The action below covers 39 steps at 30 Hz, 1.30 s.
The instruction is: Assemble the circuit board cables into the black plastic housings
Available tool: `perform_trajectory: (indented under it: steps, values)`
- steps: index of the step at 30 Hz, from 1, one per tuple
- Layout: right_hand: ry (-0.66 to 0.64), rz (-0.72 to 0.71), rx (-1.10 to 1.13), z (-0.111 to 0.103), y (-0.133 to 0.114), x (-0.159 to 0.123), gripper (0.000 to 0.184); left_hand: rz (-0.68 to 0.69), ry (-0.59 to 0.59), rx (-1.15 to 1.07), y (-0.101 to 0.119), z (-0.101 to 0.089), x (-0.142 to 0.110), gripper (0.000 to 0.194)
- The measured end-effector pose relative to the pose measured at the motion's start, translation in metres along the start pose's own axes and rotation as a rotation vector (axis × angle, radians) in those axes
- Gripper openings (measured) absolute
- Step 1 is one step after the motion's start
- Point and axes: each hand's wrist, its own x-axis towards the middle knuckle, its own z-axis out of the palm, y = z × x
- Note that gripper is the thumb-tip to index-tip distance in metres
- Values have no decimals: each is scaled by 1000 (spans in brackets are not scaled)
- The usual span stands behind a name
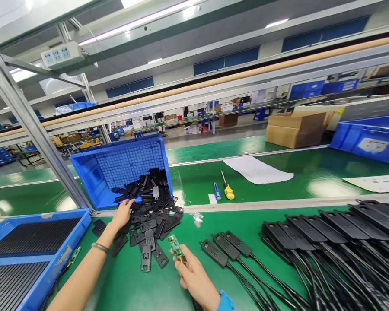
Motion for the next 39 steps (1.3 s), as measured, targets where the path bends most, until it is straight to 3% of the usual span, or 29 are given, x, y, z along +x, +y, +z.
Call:
perform_trajectory:
  steps: [3, 6, 11, 17, 20, 22, 24, 30, 39]
  values:
    - [27, -94, -186, -5, 10, 5, 49, -7, 35, -26, 11, 4, 14, 47]
    - [41, -163, -251, -9, 10, 6, 40, -36, 106, -90, 21, -3, 19, 27]
    - [136, -246, -138, -3, 0, 5, 29, -142, 167, -306, 50, -8, -13, 21]
    - [185, -329, -289, 7, -10, -5, 25, -211, -149, -722, 107, 24, -99, 34]
    - [217, -412, -461, 7, -14, -9, 17, -331, -339, -1176, 126, 25, -131, 46]
    - [225, -452, -557, 5, -15, -10, 17, -387, -412, -1443, 132, 21, -142, 52]
    - [218, -465, -613, 3, -16, -10, 18, -376, -408, -1533, 133, 18, -148, 54]
    - [210, -485, -611, 1, -15, -9, 19, -361, -275, -1532, 129, 27, -153, 48]
    - [157, -449, -536, -4, -5, -10, 23, -328, -294, -1606, 134, 32, -161, 48]
